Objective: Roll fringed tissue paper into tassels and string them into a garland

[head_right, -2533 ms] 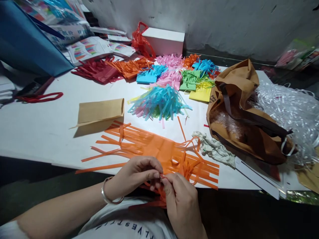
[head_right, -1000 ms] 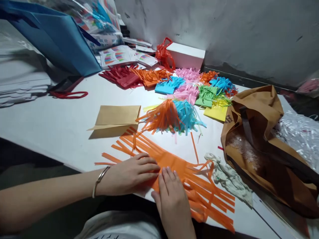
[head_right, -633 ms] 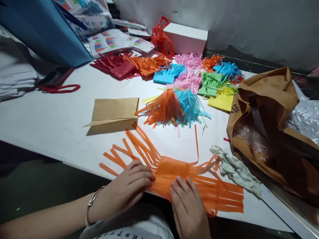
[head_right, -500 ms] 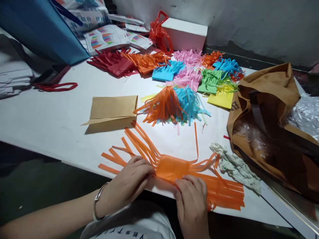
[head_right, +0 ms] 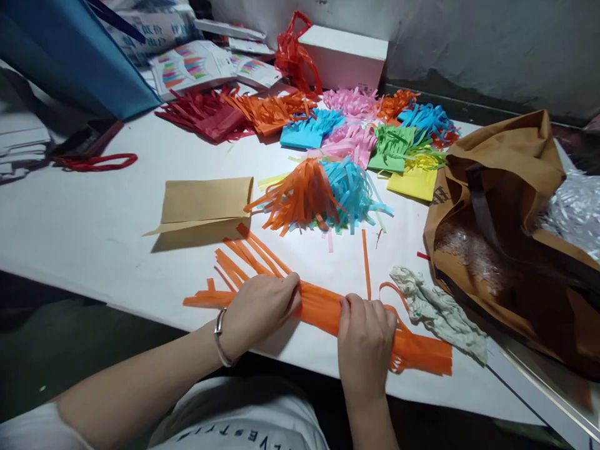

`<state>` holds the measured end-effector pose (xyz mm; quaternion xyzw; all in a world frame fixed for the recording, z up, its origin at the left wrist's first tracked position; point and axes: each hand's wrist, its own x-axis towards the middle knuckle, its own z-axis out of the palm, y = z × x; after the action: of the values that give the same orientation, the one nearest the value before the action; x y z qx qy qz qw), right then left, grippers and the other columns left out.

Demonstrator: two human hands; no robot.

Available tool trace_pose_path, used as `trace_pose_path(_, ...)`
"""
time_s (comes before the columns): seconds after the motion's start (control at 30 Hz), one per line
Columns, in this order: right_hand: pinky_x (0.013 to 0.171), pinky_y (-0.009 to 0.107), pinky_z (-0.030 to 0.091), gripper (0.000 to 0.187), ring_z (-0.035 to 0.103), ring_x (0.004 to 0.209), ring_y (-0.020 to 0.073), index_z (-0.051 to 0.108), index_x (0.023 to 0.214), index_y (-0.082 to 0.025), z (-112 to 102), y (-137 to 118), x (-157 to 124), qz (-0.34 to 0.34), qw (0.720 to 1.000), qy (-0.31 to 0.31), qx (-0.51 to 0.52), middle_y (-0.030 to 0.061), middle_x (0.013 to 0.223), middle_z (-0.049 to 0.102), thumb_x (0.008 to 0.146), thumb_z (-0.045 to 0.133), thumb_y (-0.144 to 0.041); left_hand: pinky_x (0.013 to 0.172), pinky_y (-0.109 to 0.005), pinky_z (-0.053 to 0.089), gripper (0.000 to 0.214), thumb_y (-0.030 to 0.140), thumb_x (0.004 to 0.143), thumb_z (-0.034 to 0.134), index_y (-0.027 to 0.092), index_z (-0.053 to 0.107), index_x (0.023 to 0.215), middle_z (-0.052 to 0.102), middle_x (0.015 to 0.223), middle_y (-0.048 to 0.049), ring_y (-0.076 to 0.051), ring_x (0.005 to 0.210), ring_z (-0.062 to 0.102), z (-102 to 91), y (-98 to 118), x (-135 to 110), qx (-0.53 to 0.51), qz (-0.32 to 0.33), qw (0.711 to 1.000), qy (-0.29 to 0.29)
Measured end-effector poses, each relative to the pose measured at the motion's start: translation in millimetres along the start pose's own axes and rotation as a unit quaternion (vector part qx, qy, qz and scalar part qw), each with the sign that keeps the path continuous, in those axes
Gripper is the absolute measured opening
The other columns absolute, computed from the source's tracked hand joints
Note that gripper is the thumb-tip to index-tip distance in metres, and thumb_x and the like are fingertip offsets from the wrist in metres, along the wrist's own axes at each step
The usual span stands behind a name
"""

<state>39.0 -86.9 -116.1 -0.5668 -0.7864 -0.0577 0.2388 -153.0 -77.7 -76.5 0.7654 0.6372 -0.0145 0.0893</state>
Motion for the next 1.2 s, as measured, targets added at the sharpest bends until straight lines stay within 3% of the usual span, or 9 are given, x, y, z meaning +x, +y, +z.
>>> trace_pose_path(0.3,0.082,0.042,0.042,0.020,0.062,0.088,0.0257,0.063,0.112,-0.015,-9,-1,15,-0.027,0.997,-0.010,-0.069,0.0118,0.094,0.067,0.100,0.047,-0.019,0.050,-0.028,0.039,0.019,0.013,0.088,0.042,0.015,0.059,0.079,0.062,0.055,-0.0068,-0.023,0.051,0.062,-3.2,3,4,-0.003,-0.013,1.000,-0.012)
trace_pose_path(0.4,0.091,0.047,0.043,0.021,0.062,0.100,0.0281,0.063,0.114,-0.014,-22,-8,4,-0.116,0.993,0.027,-0.007,0.0141,0.105,0.067,0.094,0.057,-0.014,0.050,-0.028,0.038,0.020,0.012,0.089,0.042,0.014,0.060,0.080,0.064,0.057,-0.0078,-0.023,0.052,0.063,-2.8,4,5,0.008,-0.012,1.000,-0.022)
trace_pose_path(0.5,0.094,0.046,0.044,0.024,0.064,0.100,0.0262,0.065,0.111,-0.013,-24,-14,-12,-0.199,0.977,-0.017,0.073,0.0117,0.101,0.071,0.092,0.054,-0.006,0.051,-0.028,0.039,0.021,0.014,0.091,0.042,0.013,0.061,0.084,0.066,0.059,-0.0080,-0.023,0.054,0.064,-4.2,2,6,0.010,-0.010,0.999,-0.037)
trace_pose_path(0.6,0.093,0.046,0.047,0.030,0.065,0.098,0.0252,0.066,0.111,-0.014,-17,-16,-21,-0.191,0.978,-0.030,0.079,0.0109,0.100,0.072,0.091,0.047,-0.001,0.055,-0.031,0.042,0.022,0.018,0.095,0.042,0.014,0.062,0.085,0.066,0.062,-0.0075,-0.023,0.056,0.063,-9.9,-6,0,0.006,-0.007,1.000,-0.027)
trace_pose_path(0.67,0.090,0.046,0.048,0.028,0.064,0.095,0.0250,0.066,0.109,-0.013,-13,-15,-21,-0.188,0.978,-0.024,0.086,0.0110,0.097,0.072,0.091,0.049,0.000,0.066,-0.037,0.047,0.018,0.023,0.096,0.047,0.014,0.062,0.090,0.070,0.078,-0.0109,-0.026,0.071,0.065,-14.3,-12,-8,-0.005,0.019,0.999,0.048)
trace_pose_path(0.8,0.080,0.040,0.049,0.017,0.062,0.084,0.0213,0.064,0.102,-0.014,-17,-17,-14,-0.166,0.974,-0.002,0.153,0.0087,0.090,0.068,0.091,0.055,-0.004,0.100,-0.052,0.037,0.016,0.022,0.096,0.056,0.018,0.062,0.110,0.068,0.117,-0.0115,-0.030,0.110,0.056,-12.0,-17,-25,-0.038,0.200,0.961,0.185)
trace_pose_path(0.9,0.086,0.041,0.048,0.015,0.061,0.089,0.0216,0.062,0.106,-0.013,-22,-21,-11,-0.160,0.970,-0.029,0.182,0.0096,0.094,0.067,0.093,0.055,-0.010,0.104,-0.047,0.031,0.019,0.011,0.100,0.045,0.018,0.063,0.098,0.070,0.096,-0.0041,-0.022,0.100,0.057,0.6,-16,-31,-0.058,0.297,0.939,0.166)
trace_pose_path(1.07,0.090,0.042,0.044,0.018,0.058,0.092,0.0227,0.062,0.107,-0.015,-19,-17,-22,-0.167,0.976,-0.056,0.129,0.0088,0.096,0.066,0.095,0.051,-0.008,0.097,-0.042,0.033,0.021,0.013,0.102,0.044,0.018,0.063,0.095,0.067,0.087,-0.0021,-0.018,0.086,0.056,12.6,-25,-35,-0.112,0.287,0.942,0.134)
trace_pose_path(1.2,0.093,0.043,0.039,0.012,0.056,0.090,0.0217,0.060,0.101,-0.016,-19,-10,-28,-0.105,0.987,-0.050,0.115,0.0072,0.093,0.064,0.098,0.049,-0.014,0.089,-0.040,0.032,0.025,0.017,0.104,0.040,0.018,0.062,0.092,0.066,0.088,-0.0032,-0.019,0.086,0.054,12.2,-32,-38,-0.129,0.218,0.959,0.125)
